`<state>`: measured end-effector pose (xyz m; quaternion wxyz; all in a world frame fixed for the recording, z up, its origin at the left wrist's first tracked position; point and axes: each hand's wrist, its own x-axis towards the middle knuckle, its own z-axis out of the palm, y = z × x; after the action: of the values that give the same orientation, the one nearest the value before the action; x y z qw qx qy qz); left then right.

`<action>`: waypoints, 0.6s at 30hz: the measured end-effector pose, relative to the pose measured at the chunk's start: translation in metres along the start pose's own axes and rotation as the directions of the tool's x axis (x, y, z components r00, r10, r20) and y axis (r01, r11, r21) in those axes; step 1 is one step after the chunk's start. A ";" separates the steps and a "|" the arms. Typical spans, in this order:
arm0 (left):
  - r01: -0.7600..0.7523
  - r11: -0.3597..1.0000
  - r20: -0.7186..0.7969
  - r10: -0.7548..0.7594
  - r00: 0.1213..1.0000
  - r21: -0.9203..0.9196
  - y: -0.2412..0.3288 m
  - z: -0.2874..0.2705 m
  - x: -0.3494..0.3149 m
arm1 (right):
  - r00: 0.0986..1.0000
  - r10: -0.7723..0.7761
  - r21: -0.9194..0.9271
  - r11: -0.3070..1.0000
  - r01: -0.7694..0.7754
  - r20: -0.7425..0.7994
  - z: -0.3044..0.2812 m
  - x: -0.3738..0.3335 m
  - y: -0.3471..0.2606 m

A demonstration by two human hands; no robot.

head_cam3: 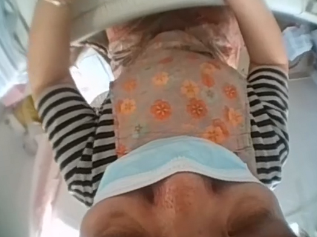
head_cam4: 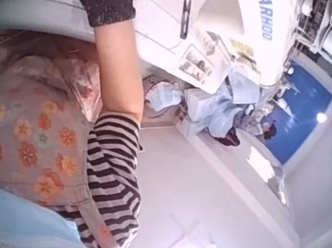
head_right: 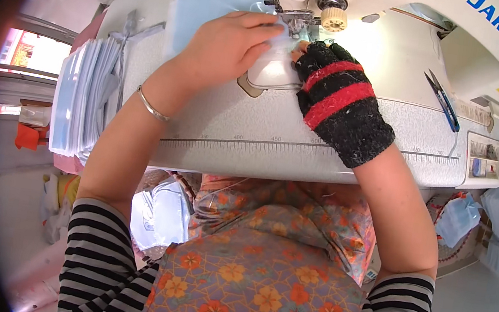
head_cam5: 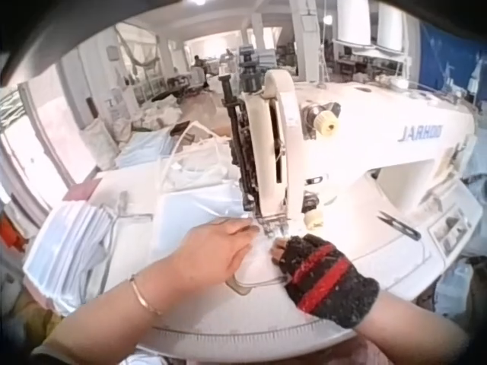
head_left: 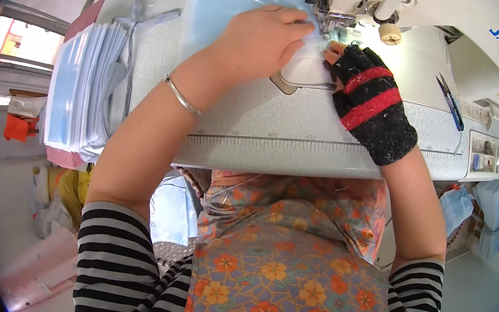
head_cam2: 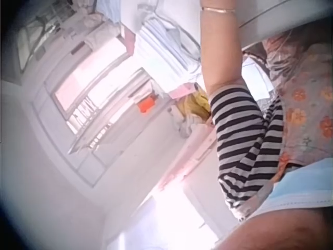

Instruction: Sewing light blue fabric components using an industrial sewing machine.

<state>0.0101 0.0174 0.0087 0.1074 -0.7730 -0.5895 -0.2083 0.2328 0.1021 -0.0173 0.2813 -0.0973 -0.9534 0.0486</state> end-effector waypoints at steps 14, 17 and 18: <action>-0.033 0.999 0.272 0.021 0.962 0.038 0.010 -0.020 0.005 | 0.992 0.107 0.034 0.994 -0.104 -0.072 0.005 0.001 0.003; 0.029 0.998 0.492 0.002 0.871 -0.055 0.005 -0.034 0.013 | 0.985 0.123 0.059 0.992 -0.116 -0.125 -0.008 0.002 -0.001; 0.033 0.998 0.490 -0.004 0.872 -0.050 -0.001 -0.030 0.008 | 0.985 0.117 0.060 0.992 -0.110 -0.127 -0.007 0.003 -0.003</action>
<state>0.0054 0.0125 0.0387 -0.0690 -0.7977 -0.5987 -0.0235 0.2343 0.1003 -0.0093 0.3421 -0.1469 -0.9243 0.0835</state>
